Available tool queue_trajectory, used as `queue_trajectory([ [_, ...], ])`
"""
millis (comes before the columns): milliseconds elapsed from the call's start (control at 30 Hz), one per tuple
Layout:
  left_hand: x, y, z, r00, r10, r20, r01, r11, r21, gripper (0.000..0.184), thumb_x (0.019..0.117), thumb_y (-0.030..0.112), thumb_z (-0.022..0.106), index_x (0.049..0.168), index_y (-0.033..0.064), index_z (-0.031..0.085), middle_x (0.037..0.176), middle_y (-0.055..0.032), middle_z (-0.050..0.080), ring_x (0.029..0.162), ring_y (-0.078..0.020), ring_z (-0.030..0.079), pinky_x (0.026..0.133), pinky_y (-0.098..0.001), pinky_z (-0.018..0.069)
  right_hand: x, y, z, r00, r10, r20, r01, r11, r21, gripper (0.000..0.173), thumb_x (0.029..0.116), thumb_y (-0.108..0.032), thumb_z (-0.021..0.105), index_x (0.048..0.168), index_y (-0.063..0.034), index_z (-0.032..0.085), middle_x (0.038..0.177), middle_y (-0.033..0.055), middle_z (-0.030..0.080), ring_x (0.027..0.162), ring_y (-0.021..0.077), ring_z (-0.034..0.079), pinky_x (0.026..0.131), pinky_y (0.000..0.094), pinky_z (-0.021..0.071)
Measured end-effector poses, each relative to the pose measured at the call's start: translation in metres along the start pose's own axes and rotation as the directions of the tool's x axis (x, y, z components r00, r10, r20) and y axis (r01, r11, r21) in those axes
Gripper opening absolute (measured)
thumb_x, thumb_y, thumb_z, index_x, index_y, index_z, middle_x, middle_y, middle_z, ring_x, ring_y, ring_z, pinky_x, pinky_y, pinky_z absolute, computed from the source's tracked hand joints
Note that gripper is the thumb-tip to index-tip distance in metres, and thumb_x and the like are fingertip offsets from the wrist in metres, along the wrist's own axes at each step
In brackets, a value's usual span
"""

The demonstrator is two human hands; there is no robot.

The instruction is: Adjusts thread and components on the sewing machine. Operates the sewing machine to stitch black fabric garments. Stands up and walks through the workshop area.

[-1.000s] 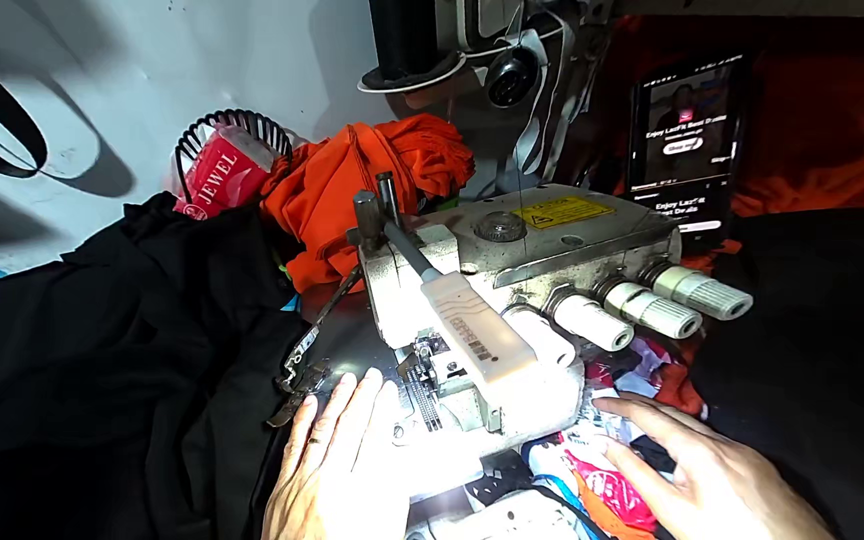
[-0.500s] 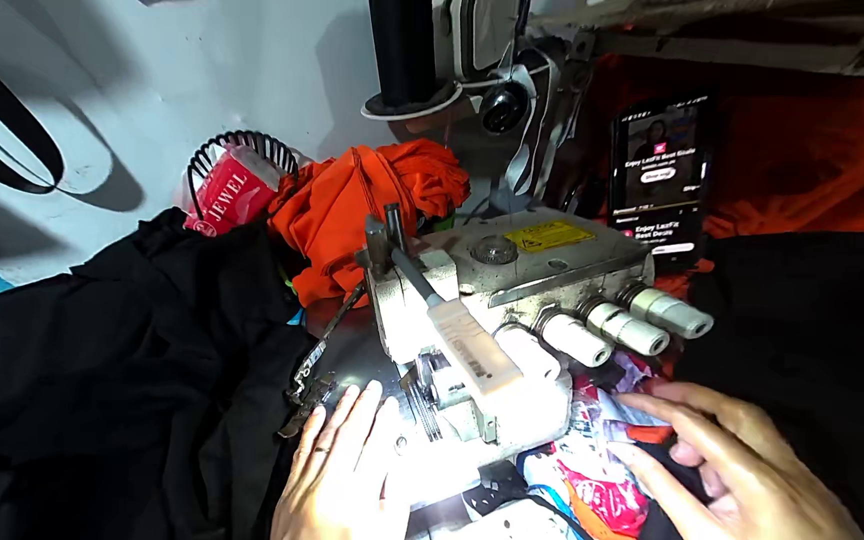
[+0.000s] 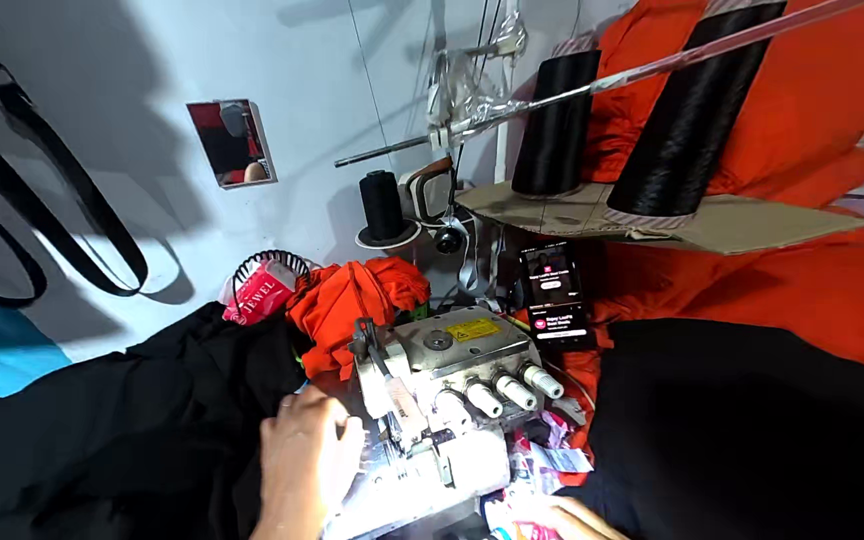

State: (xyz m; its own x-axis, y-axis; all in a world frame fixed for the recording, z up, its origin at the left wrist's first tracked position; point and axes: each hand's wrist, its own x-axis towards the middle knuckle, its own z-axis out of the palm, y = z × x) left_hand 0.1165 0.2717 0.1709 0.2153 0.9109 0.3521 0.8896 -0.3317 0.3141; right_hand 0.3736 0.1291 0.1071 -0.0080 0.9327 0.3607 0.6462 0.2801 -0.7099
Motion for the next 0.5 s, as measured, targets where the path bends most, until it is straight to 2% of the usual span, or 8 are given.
queue_trajectory([
  [67,-0.004,0.004,0.005,0.981,0.054,0.188,-0.032,0.993,-0.116,0.027,0.0969,0.025,0.062,0.107,0.0038,0.075,0.117,-0.0161,0.068,0.110,-0.0332,0.065,0.093,-0.0571,0.0503,0.012,-0.018,0.019,0.997,-0.006,-0.076,0.011,0.998,0.065,0.024,0.0952,-0.011,0.066,0.111,0.0050,0.073,0.110,0.0229,0.072,0.101,0.0326,0.070,0.091,0.0440,0.0562],
  [133,-0.004,-0.014,0.008,0.967,0.164,0.193,-0.112,0.960,-0.255,0.027,0.0992,0.021,0.058,0.110,0.0039,0.076,0.115,-0.0132,0.072,0.108,-0.0262,0.068,0.096,-0.0482,0.0539,0.026,-0.034,0.036,0.980,0.002,-0.200,0.013,0.997,0.074,0.024,0.0929,-0.013,0.069,0.108,0.0049,0.074,0.105,0.0211,0.073,0.096,0.0303,0.072,0.087,0.0417,0.0582],
  [200,0.001,-0.028,0.009,0.982,0.180,0.050,-0.155,0.937,-0.312,0.028,0.1005,0.018,0.055,0.106,0.0034,0.077,0.106,-0.0124,0.074,0.099,-0.0232,0.071,0.089,-0.0431,0.0567,0.036,-0.038,0.039,0.940,-0.021,-0.342,0.045,0.997,0.062,0.023,0.0899,-0.010,0.070,0.106,0.0062,0.073,0.101,0.0193,0.073,0.094,0.0274,0.071,0.084,0.0393,0.0589],
  [267,0.011,-0.033,0.009,0.992,0.096,-0.086,-0.122,0.906,-0.405,0.033,0.1028,0.020,0.049,0.116,0.0008,0.073,0.106,-0.0130,0.073,0.090,-0.0206,0.072,0.080,-0.0393,0.0600,0.041,-0.030,0.017,0.907,-0.062,-0.417,0.049,0.998,-0.040,0.022,0.0898,-0.006,0.064,0.109,0.0044,0.071,0.103,0.0180,0.072,0.095,0.0268,0.070,0.082,0.0400,0.0586],
  [333,0.030,-0.026,0.014,0.994,-0.002,-0.109,-0.066,0.788,-0.612,0.041,0.1041,0.027,0.045,0.129,-0.0003,0.064,0.115,-0.0110,0.070,0.091,-0.0155,0.071,0.073,-0.0334,0.0605,0.047,-0.010,-0.028,0.932,-0.042,-0.360,-0.046,0.972,-0.232,0.026,0.0923,-0.007,0.061,0.115,0.0027,0.069,0.111,0.0217,0.069,0.101,0.0360,0.069,0.084,0.0508,0.0575],
  [367,0.039,-0.020,0.019,0.991,-0.034,-0.131,-0.068,0.712,-0.699,0.044,0.1039,0.028,0.044,0.133,-0.0015,0.061,0.118,-0.0110,0.069,0.093,-0.0131,0.070,0.074,-0.0314,0.0602,0.056,0.005,-0.050,0.957,-0.004,-0.292,-0.090,0.947,-0.308,0.029,0.0935,-0.007,0.058,0.120,0.0020,0.067,0.116,0.0232,0.067,0.105,0.0399,0.067,0.086,0.0555,0.0562],
  [433,0.050,-0.007,0.034,0.976,-0.083,-0.202,-0.103,0.643,-0.759,0.044,0.1044,0.026,0.041,0.132,-0.0038,0.060,0.119,-0.0119,0.067,0.102,-0.0088,0.066,0.088,-0.0279,0.0558,0.079,0.030,-0.086,0.982,0.165,-0.095,-0.189,0.909,-0.370,0.032,0.0999,-0.005,0.053,0.129,0.0046,0.063,0.125,0.0269,0.064,0.114,0.0431,0.064,0.098,0.0570,0.0512],
  [500,0.055,0.002,0.048,0.949,-0.115,-0.295,-0.141,0.679,-0.720,0.042,0.1044,0.019,0.038,0.125,-0.0062,0.064,0.119,-0.0167,0.066,0.111,-0.0126,0.062,0.099,-0.0300,0.0495,0.110,0.051,-0.105,0.881,0.460,0.114,-0.405,0.855,-0.322,0.037,0.1082,-0.009,0.042,0.139,0.0066,0.055,0.133,0.0284,0.060,0.122,0.0385,0.060,0.107,0.0497,0.0449],
])
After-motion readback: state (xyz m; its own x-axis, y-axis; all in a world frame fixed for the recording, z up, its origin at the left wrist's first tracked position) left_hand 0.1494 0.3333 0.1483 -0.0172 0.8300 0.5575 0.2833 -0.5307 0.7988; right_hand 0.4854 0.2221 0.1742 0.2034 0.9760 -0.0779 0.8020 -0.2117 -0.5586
